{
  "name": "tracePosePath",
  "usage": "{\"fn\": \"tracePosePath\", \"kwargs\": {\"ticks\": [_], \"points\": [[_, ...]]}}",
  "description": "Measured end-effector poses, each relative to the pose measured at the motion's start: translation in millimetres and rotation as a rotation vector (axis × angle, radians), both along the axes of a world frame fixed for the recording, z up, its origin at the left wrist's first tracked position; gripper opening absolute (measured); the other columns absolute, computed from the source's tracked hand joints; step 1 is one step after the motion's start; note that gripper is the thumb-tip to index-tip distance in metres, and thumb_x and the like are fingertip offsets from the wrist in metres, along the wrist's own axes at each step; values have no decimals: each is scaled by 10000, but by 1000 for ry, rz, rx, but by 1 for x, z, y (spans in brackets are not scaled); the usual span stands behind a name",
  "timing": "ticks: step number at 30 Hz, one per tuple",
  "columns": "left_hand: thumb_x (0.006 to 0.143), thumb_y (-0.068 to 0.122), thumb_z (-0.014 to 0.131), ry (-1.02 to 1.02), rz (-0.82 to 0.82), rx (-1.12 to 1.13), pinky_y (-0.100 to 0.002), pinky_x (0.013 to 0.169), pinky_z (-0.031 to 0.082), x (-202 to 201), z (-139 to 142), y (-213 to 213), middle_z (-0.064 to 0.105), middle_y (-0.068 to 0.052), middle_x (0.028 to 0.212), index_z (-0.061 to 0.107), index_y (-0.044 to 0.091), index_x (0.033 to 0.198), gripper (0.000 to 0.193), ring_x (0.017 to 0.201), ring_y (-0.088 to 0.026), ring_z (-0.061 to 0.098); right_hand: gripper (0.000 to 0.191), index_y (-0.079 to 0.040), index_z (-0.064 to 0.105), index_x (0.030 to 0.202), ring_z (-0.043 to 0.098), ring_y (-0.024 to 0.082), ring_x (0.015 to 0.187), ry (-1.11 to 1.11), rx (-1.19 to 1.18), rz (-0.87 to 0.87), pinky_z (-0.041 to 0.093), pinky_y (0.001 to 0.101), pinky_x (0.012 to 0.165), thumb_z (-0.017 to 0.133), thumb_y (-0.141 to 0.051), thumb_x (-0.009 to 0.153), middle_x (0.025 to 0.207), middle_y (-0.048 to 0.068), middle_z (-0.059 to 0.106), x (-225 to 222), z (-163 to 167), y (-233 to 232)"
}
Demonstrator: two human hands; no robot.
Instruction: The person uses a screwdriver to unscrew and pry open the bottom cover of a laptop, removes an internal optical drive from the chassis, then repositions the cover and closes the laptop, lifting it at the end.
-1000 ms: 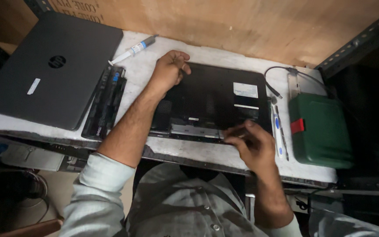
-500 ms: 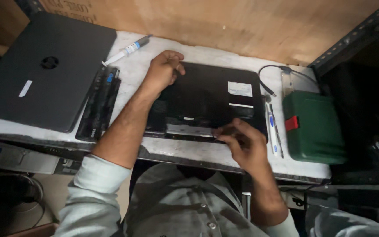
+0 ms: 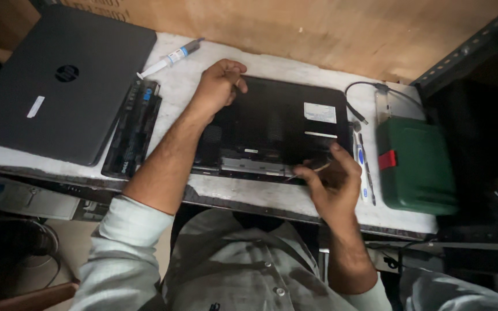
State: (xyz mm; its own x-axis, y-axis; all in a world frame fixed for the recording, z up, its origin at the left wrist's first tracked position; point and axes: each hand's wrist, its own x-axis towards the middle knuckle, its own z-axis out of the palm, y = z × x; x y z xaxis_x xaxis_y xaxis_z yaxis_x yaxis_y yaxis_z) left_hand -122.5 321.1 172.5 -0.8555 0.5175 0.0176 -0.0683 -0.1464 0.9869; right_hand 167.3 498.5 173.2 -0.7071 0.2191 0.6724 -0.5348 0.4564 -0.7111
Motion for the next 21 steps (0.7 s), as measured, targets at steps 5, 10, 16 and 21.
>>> {"fn": "tracePosePath", "kwargs": {"ticks": [5, 10, 16, 21], "points": [[1045, 159, 479, 16, 1, -21, -233, 425, 334, 2, 1, -1, 669, -85, 783, 604, 2, 1192, 248, 494, -80, 446, 704, -63, 335, 1504, 755, 237, 930, -59, 13, 29, 651, 352, 826, 704, 141, 940, 1029, 188, 699, 2, 0, -2], [1049, 159, 478, 1, -4, -27, -232, 422, 329, 4, 3, -1, 664, -88, 778, 603, -3, 1195, 252, 493, -80, 445, 712, -91, 302, 1522, 766, 236, 939, -19, 51, 55, 664, 353, 829, 698, 124, 970, 1038, 185, 694, 2, 2, -4], [1047, 150, 474, 2, -8, -27, -233, 423, 336, 3, 2, -1, 664, -88, 776, 604, -4, 1194, 250, 486, -83, 439, 718, -99, 278, 1528, 772, 245, 960, 13, 134, 58, 636, 359, 818, 682, 112, 973, 1058, 190, 704, 2, 5, -2], [1051, 158, 477, 6, -3, -17, -236, 419, 334, 3, 1, 0, 661, -91, 768, 600, -10, 1189, 250, 481, -85, 434, 672, -78, 319, 1524, 765, 255, 968, -36, 71, 76, 679, 370, 840, 674, 96, 981, 1065, 197, 702, 3, 0, 0]]}}
